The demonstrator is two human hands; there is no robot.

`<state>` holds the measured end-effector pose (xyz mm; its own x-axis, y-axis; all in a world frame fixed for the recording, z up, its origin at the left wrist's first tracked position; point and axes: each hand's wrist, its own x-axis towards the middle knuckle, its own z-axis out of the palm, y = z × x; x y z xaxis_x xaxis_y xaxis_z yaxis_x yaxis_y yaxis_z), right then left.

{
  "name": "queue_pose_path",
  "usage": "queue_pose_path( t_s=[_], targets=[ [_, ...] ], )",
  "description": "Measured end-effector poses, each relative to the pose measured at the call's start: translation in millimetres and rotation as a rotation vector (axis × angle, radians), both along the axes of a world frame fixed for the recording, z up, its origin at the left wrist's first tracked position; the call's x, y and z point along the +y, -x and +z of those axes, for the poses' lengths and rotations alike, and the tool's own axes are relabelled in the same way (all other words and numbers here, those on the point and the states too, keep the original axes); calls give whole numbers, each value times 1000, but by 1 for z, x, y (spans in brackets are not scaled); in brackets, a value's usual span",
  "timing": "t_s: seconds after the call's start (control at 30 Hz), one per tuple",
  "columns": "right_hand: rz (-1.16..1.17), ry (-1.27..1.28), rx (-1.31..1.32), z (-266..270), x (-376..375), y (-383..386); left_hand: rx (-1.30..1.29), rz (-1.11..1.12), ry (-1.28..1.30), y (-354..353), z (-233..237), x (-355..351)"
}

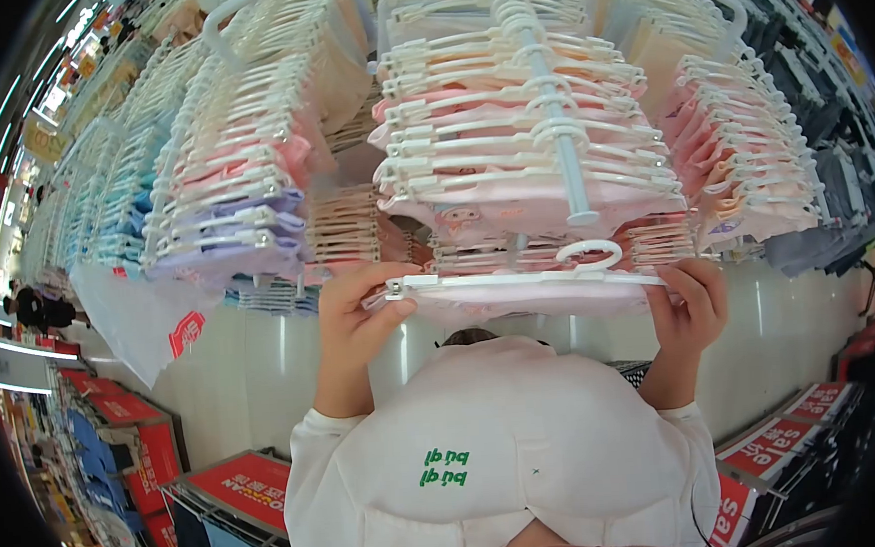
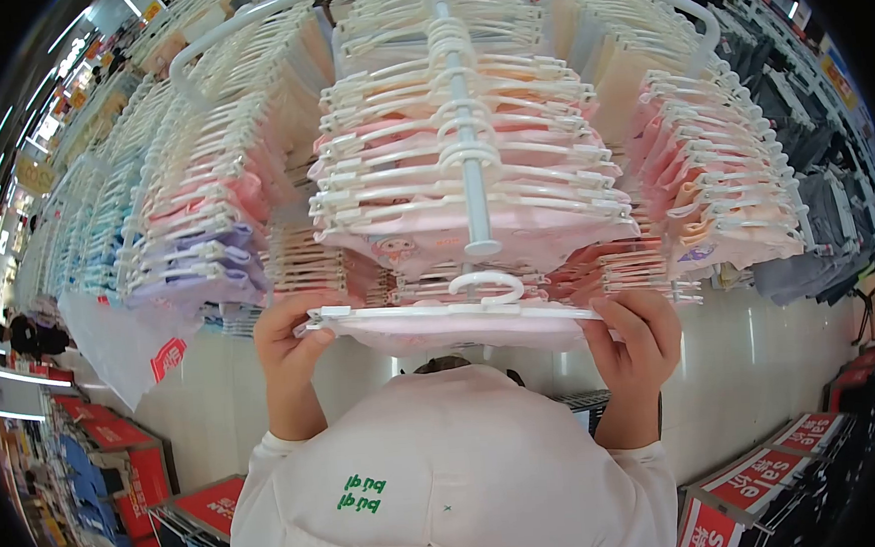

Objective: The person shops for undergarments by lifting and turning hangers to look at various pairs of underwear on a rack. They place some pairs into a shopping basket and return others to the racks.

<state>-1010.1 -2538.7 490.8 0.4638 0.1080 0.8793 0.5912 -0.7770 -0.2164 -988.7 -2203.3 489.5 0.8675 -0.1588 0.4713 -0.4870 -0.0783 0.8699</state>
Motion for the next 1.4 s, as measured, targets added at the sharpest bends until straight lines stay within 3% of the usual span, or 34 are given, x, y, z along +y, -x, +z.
queue_pose_path(
  t_s=[0.1,0.17,0.2,0.27,0.43,0.77,0.87,1.4],
  targets=[
    [68,-36,55,-5,3,1,113,-15,-4,13,-6,5],
    [82,-21,299,-8,4,4,187,-3,-25,21,-7,5],
    [94,-22,302,-12,3,5,183,11,-26,24,-7,4],
    [254,72,380,-22,-2,5,189,34,-29,30,-9,2],
    [274,61,365,-38,-8,14,371,113,51,43,-19,-9],
    [288,45,253,-49,-21,33,427,165,102,67,-31,-25],
    [280,17,323,-49,-25,39,450,158,124,70,-30,-32],
    [243,-185,481,-75,-45,57,496,-123,35,52,-55,-33]
  ],
)
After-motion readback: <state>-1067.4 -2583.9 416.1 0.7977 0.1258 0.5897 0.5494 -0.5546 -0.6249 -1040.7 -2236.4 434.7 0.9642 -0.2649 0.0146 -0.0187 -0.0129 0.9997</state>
